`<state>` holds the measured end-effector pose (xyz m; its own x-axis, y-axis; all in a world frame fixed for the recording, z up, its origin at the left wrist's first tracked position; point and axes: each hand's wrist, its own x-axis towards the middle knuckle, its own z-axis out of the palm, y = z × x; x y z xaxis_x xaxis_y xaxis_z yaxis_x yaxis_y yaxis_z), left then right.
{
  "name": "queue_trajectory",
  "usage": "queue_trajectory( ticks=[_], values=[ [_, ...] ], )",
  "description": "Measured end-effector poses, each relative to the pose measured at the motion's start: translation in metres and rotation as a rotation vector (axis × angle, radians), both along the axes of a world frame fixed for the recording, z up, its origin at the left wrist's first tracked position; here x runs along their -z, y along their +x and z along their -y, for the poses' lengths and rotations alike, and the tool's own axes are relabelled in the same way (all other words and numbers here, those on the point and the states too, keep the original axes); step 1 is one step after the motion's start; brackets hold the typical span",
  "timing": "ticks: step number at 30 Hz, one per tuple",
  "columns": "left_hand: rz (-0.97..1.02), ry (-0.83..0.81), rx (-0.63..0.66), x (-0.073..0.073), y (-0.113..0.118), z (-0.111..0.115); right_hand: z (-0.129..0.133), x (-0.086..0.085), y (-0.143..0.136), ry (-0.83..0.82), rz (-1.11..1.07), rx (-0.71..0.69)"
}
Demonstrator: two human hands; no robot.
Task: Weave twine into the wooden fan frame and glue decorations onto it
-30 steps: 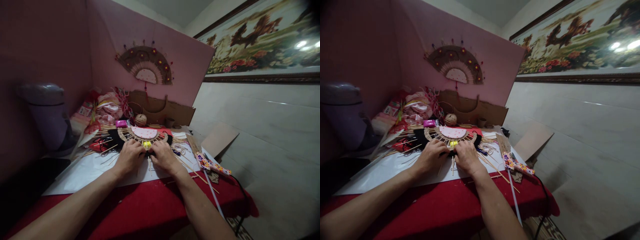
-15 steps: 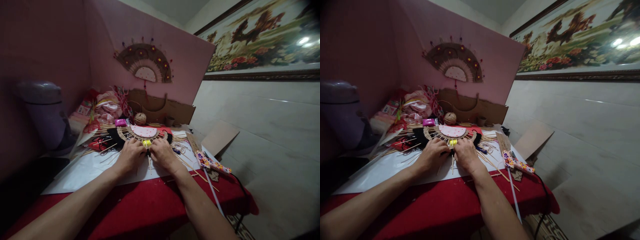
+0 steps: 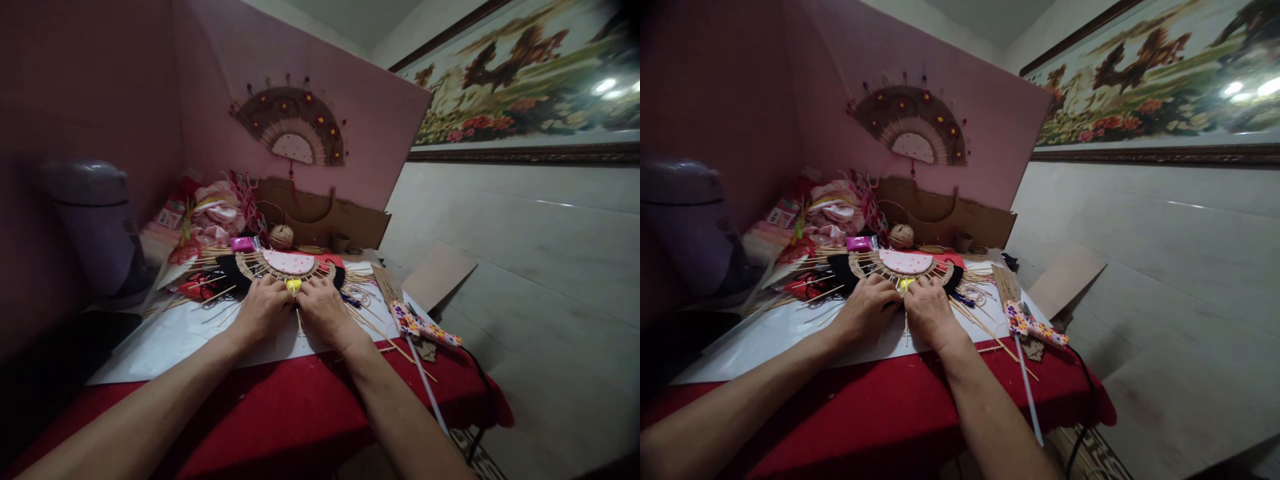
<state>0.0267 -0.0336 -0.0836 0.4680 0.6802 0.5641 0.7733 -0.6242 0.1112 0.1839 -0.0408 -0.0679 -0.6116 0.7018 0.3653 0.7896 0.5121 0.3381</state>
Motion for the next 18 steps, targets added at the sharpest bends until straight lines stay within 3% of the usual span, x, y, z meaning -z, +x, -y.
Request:
queue_trajectory(
  ticks=[10,18],
  values=[
    [-0.018,0.009,0.010,0.0017,0.0003,-0.0016,-0.0057,0.0040,0.0003,0.005,0.020,-0.024],
    [0.004,0.016,0.030,-0.0005,0.0004,0.0016,0.0007,-0.0029,0.0026,-0.032,-0.019,-0.021]
  ],
)
